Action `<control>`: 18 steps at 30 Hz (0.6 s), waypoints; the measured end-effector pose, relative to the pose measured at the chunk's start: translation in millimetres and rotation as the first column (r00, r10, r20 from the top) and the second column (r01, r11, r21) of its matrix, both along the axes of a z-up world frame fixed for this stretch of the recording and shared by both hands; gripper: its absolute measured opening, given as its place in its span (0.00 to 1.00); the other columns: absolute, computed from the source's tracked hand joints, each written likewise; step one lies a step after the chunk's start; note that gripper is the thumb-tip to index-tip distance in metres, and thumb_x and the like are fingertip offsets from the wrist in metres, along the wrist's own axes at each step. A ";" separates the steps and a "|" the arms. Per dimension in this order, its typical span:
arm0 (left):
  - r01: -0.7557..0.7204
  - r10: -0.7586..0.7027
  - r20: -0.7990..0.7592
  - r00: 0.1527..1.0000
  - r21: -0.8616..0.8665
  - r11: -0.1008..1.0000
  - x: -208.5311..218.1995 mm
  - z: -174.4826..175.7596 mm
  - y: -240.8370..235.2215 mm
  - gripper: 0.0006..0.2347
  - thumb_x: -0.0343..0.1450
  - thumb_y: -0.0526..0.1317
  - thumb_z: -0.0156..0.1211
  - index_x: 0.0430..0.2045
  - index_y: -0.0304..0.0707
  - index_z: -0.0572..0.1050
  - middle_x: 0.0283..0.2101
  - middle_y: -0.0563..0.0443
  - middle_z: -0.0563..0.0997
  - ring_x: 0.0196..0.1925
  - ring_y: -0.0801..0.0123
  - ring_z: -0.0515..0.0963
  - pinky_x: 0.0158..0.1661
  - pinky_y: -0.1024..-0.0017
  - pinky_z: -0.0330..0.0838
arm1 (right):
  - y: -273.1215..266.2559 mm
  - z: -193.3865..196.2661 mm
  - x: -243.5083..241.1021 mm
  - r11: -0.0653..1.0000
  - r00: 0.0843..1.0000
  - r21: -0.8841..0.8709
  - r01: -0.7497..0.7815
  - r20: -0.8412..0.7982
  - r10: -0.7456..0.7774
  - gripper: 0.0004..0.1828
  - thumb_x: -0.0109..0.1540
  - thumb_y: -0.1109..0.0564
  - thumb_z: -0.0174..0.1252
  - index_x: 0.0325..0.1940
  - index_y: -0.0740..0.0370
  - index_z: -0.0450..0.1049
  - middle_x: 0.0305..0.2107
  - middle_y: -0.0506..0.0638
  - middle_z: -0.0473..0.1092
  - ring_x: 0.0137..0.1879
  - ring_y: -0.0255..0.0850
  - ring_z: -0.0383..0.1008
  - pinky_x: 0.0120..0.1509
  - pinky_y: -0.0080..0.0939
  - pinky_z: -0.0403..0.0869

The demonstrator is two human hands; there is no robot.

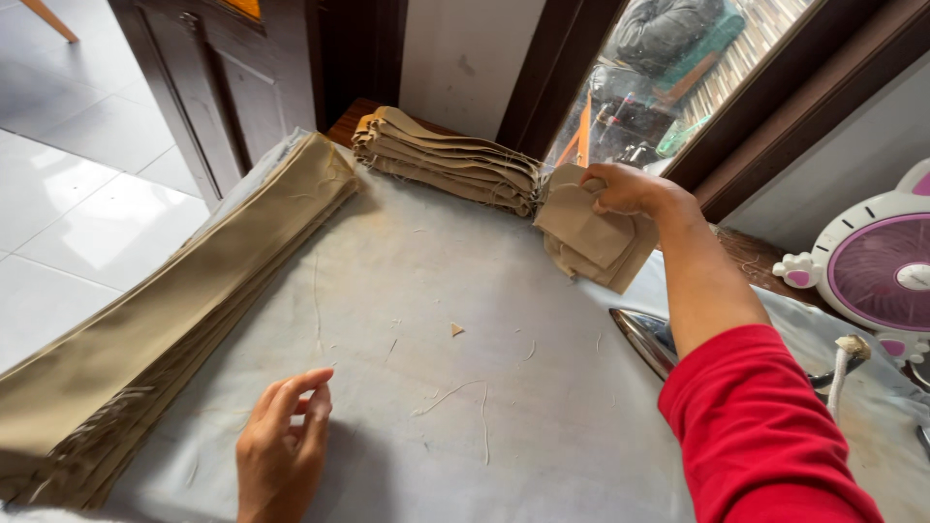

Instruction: The person irons a beige fabric strip on an ironing board, smoothing it with an electric iron. They repeatedly fold the strip, iron it, and place it on a stack of finished pieces.

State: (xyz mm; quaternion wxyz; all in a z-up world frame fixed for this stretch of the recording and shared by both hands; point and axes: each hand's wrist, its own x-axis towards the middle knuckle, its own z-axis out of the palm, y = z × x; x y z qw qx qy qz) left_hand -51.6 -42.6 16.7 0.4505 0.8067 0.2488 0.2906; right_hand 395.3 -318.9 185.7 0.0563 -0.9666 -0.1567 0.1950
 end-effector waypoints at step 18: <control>-0.085 0.088 0.061 0.994 -0.044 0.995 5.1 -3.3 -4.4 0.09 0.70 0.35 0.60 0.37 0.53 0.84 0.40 0.60 0.83 0.30 0.79 0.80 0.24 0.82 0.76 | 101.4 -54.7 8.7 0.970 0.933 0.146 -0.195 0.334 0.137 0.41 0.56 0.56 0.52 0.75 0.50 0.54 0.68 0.50 0.60 0.71 0.49 0.58 0.77 0.60 0.46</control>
